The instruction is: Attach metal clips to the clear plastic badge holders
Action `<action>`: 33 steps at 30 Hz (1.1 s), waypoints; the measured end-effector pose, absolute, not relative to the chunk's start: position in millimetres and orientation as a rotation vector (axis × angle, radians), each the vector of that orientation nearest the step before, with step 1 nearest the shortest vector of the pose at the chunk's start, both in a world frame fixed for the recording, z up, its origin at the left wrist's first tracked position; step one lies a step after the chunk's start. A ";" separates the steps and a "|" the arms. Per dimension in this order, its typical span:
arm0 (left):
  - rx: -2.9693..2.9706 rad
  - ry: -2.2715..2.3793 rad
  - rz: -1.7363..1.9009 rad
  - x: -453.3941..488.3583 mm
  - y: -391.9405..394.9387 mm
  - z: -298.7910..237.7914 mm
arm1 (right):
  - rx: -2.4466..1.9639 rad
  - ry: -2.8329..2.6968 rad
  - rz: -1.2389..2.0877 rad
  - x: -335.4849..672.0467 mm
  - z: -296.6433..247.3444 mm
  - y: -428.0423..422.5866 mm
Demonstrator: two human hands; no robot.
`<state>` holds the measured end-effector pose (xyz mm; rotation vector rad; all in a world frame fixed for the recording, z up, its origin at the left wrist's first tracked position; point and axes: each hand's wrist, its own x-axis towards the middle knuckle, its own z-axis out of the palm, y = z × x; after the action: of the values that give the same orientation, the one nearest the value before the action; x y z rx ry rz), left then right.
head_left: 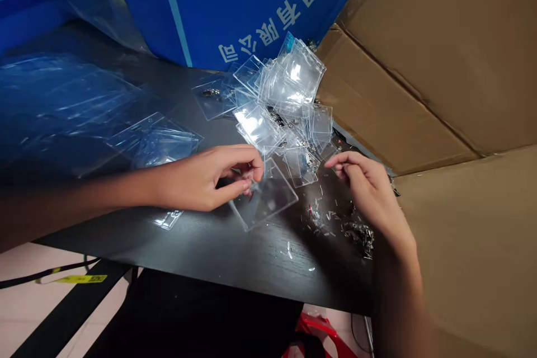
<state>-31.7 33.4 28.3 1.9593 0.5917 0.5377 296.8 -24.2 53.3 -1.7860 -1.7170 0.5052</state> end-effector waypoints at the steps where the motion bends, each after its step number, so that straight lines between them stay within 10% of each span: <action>1: 1.972 0.562 0.539 -31.9 32.8 28.0 | -1.693 -1.740 0.593 276.8 58.0 -30.6; 17: 2.238 0.813 1.137 -27.9 19.9 11.7 | -1.338 -1.816 0.525 180.3 17.3 -60.1; 33: 1.304 0.486 0.717 -21.5 25.0 -5.2 | -1.140 -1.720 0.574 183.1 -0.2 -66.4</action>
<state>-21.5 25.0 -5.2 1.3038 0.4855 0.7168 183.1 -66.4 -0.2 -1.1403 -1.7199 0.5745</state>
